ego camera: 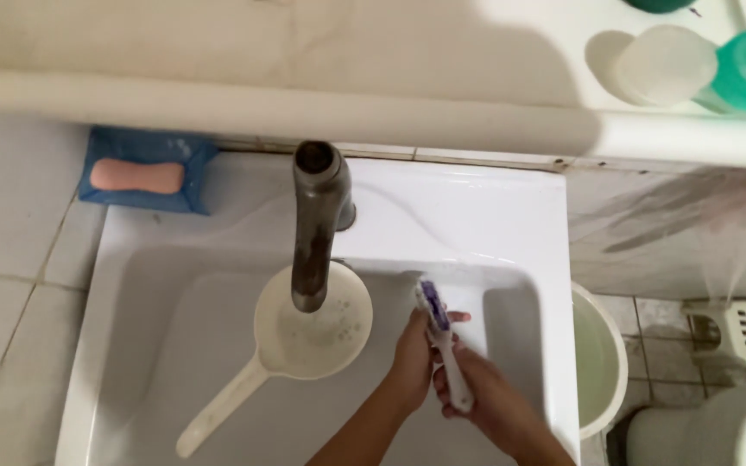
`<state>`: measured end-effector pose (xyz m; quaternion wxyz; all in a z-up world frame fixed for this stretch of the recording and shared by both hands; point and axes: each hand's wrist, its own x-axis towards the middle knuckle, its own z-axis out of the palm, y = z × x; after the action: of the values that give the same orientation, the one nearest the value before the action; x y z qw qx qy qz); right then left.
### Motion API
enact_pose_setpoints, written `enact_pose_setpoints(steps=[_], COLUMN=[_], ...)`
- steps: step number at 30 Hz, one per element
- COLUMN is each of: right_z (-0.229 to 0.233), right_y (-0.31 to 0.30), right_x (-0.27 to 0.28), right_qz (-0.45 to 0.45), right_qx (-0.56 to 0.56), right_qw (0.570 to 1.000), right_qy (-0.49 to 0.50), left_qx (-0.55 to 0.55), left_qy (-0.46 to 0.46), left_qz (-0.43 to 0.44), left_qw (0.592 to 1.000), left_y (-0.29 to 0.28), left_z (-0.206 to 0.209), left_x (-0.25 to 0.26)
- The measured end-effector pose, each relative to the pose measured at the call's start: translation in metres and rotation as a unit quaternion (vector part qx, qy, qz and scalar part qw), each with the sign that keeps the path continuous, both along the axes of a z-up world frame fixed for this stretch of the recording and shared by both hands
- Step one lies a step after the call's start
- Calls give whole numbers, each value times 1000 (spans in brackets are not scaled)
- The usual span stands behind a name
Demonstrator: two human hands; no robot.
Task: Cleaning a faucet with a brush and water.
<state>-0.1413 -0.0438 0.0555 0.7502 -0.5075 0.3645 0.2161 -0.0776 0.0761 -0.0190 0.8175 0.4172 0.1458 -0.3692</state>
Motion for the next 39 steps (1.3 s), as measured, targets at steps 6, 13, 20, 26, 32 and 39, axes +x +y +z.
enact_pose_setpoints(steps=[6, 13, 20, 26, 32, 39], right_z=[-58, -37, -45, -38, -36, -57], right_y=[-24, -21, -11, -22, -22, -3], right_x=[-21, -12, -5, 28, 60, 91], right_qz=[71, 206, 276, 375, 479, 478], right_qx=[5, -503, -699, -729, -673, -668], right_qw=[997, 838, 652, 573, 551, 561], right_qy=[-22, -51, -102, -4, 116, 99], left_qx=[127, 200, 276, 290, 303, 312], left_qy=[-71, -106, -98, -76, -68, -39], left_qz=[-119, -171, -174, -147, -144, -152], left_qw=[982, 959, 940, 943, 940, 937], left_y=[14, 60, 97, 111, 111, 108], left_z=[-10, -8, -24, -22, -32, -26], left_x=[-3, -9, -26, -28, -28, -25])
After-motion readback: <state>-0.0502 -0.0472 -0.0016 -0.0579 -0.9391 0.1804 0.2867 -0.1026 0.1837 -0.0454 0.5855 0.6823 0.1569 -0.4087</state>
